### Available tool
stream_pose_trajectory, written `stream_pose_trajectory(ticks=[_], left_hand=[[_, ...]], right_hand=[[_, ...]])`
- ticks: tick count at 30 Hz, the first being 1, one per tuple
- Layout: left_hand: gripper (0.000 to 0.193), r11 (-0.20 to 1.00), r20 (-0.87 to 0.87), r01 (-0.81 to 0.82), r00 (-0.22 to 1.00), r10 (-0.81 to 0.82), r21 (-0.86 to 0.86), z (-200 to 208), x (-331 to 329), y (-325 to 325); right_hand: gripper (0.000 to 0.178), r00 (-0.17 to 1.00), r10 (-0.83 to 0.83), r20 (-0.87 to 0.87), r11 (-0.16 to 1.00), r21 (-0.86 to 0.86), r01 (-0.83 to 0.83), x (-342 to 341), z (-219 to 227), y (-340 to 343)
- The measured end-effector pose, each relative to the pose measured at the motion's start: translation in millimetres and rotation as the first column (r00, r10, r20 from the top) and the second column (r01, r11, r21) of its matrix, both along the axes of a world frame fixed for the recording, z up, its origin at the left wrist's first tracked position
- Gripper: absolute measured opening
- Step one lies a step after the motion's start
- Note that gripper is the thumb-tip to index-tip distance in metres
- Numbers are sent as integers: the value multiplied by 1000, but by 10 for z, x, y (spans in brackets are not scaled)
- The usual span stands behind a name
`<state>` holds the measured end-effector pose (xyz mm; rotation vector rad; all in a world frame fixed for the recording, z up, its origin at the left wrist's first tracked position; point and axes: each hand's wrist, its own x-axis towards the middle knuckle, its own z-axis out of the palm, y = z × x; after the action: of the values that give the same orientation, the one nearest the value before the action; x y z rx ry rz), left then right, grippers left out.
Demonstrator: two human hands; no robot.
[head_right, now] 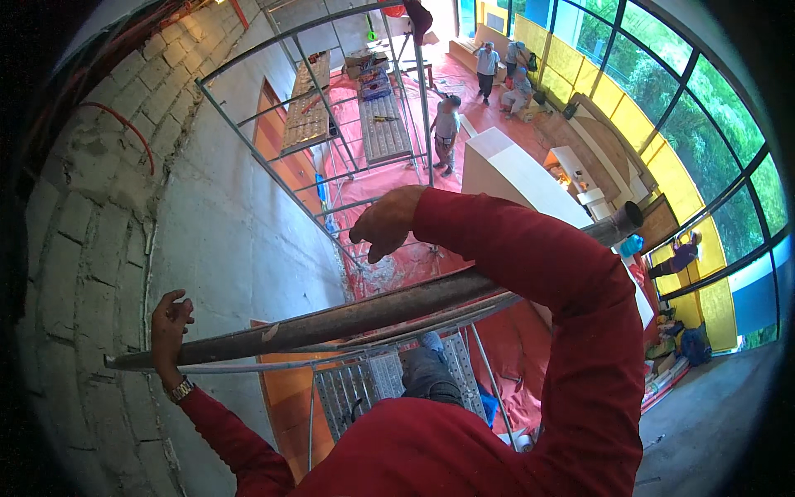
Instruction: The person is standing on a metal scaffolding and handling bundles of electrical wires. They pull the wires through, sort them into groups, and hold the wire bundles while balancing on the scaffolding structure.
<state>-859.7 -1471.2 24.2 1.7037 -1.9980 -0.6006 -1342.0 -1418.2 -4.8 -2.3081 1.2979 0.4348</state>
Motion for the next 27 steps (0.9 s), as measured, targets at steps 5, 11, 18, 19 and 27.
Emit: stream_pose_trajectory(ticks=[5, 11, 18, 19, 27], left_hand=[[51, 1000, -18, 20, 1000, -20, 1, -15, 70, -33], [50, 999, 24, 51, 998, -52, 5, -2, 81, -55], [47, 999, -24, 37, 999, -37, -22, -7, 70, -37], [47, 999, -32, 26, 999, -27, -23, -6, 52, -29], [46, 1000, -50, 4, 999, -4, -9, 19, 27, 1]], right_hand=[[67, 1000, -17, 6, 1000, 10, 17, 22, 49, 28], [65, 1000, 4, 23, 1000, -21, -3, 11, -50, -2], [66, 999, -36, 0, 999, 10, 36, 16, -30, -3], [66, 999, -31, -9, 999, 7, 31, 27, -12, 11], [67, 1000, -24, -8, 1000, 18, 24, 32, 4, 32]])
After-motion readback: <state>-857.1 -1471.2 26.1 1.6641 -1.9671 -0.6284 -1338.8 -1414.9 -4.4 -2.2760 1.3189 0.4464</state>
